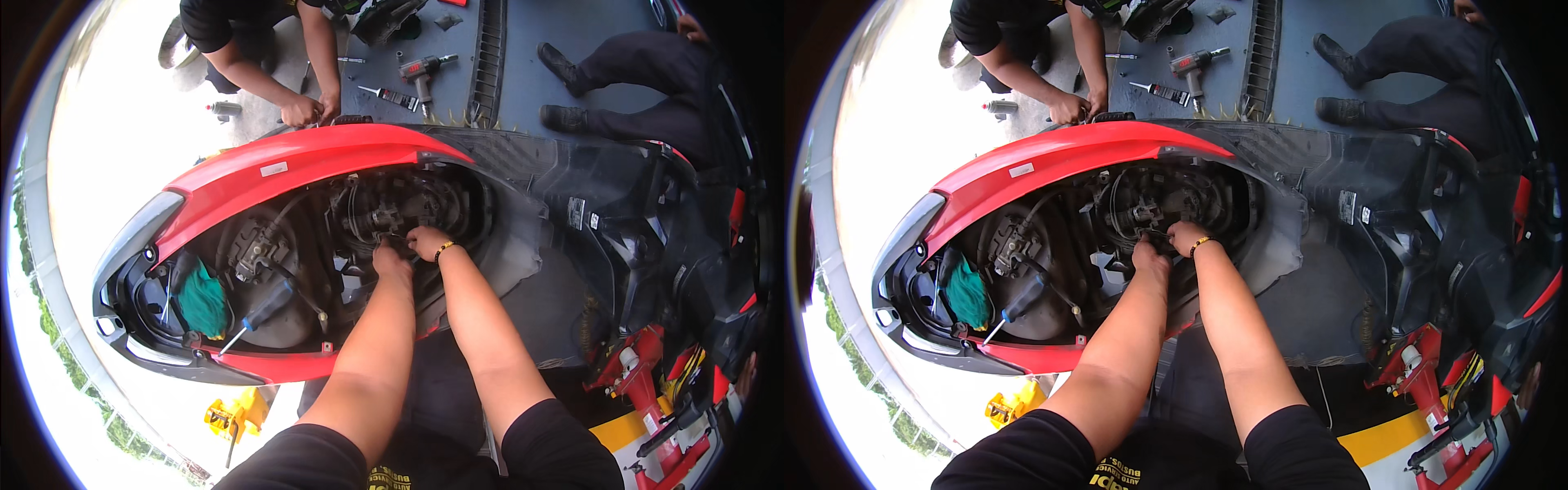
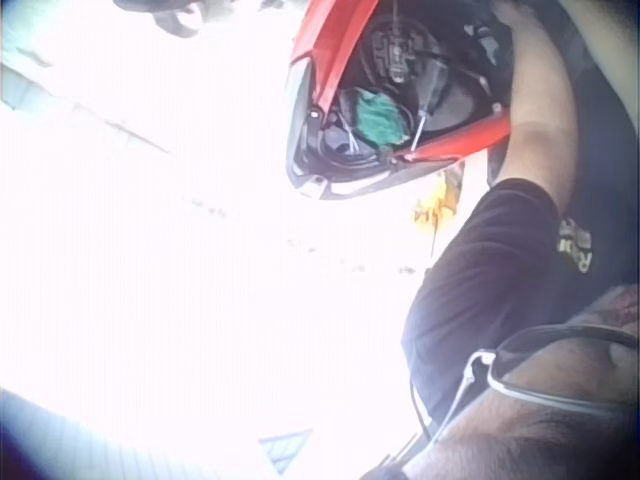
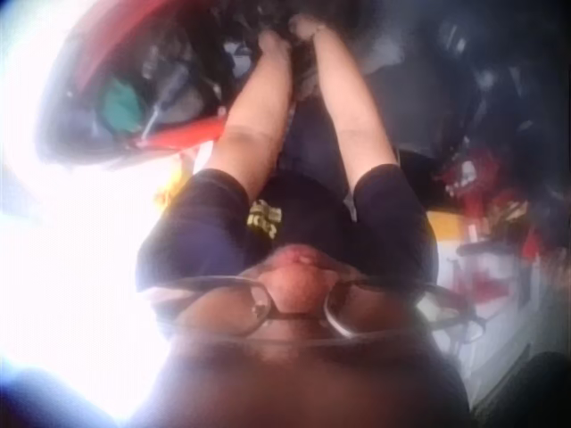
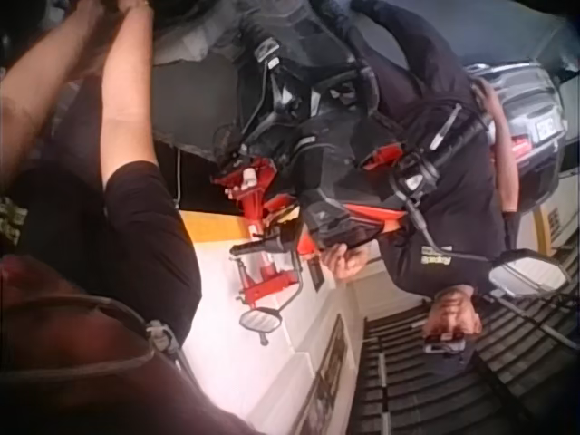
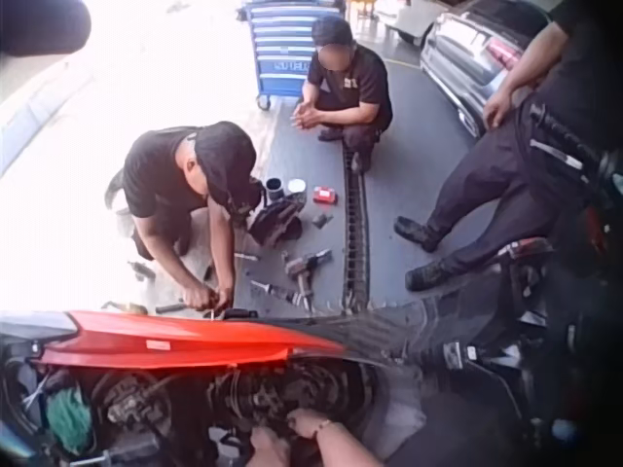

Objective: The person works on the exposed engine area of a motorcycle, using a screwdriver and a wrench to loosen and tighten components while others work nearby in a service bay.

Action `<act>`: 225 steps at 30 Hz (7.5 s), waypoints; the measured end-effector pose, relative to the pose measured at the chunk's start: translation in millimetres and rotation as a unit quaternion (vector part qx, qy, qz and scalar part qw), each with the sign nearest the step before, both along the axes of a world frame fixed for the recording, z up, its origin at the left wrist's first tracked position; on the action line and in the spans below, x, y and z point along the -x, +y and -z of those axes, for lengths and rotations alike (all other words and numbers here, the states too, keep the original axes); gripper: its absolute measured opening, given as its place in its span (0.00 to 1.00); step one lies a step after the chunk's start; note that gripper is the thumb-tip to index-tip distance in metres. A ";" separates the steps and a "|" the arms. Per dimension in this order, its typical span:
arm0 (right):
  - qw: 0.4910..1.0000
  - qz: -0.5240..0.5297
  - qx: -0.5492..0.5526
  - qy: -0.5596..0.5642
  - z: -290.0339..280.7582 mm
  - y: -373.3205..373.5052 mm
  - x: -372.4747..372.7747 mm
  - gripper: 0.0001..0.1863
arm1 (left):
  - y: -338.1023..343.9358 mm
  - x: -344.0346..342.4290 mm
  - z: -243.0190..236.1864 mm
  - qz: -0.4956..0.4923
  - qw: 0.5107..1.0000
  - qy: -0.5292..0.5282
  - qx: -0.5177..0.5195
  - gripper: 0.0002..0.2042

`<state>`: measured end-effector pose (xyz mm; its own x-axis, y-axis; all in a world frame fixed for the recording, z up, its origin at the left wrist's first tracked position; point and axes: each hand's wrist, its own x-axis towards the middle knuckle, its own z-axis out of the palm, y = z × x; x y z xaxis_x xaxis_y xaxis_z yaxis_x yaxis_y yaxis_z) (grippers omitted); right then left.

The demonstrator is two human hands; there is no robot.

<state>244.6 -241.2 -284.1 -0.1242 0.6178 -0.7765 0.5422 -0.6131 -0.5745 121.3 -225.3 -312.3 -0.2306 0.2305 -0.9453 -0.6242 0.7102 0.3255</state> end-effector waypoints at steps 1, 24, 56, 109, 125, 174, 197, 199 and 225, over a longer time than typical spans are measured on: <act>1.000 0.000 0.003 0.002 0.5 -1.1 -0.5 0.13 | -0.9 1.5 -0.9 0.002 1.000 -0.008 0.003 0.09; 1.000 -0.003 0.009 -0.001 -0.2 0.4 0.3 0.13 | 0.3 12.8 -16.6 0.082 0.995 0.050 -0.005 0.15; 1.000 -0.022 -0.009 0.019 -3.6 17.9 3.2 0.12 | 59.1 97.8 24.0 0.628 0.706 0.322 0.065 0.21; 0.863 0.467 0.170 0.092 -62.1 25.4 -25.1 0.13 | 86.5 -4.4 -115.2 0.550 0.823 -0.067 0.125 0.12; 0.974 0.217 0.011 0.068 -36.1 6.2 -27.7 0.17 | 59.1 20.8 -73.8 0.291 0.881 0.365 0.071 0.15; 0.996 0.049 0.071 -0.029 -50.1 40.4 10.2 0.16 | 51.0 57.3 -2.8 0.374 0.918 0.102 0.089 0.11; 0.993 -0.057 0.087 -0.056 -52.1 18.5 22.4 0.17 | 56.3 87.5 17.9 0.625 0.738 0.252 0.035 0.20; 0.990 -0.063 0.103 -0.070 -47.8 16.7 14.5 0.17 | 50.0 51.7 -7.1 0.525 0.822 0.203 0.088 0.19; 0.991 0.024 0.100 -0.087 -31.5 15.7 36.9 0.15 | 41.5 51.5 -2.3 0.413 0.893 0.175 0.030 0.21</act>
<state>207.7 -225.5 -252.6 0.0481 0.4511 -0.8912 0.5890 -0.7334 -0.3395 69.9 -183.8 -310.0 -0.2893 0.4101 -0.8649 0.2533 0.9042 0.3440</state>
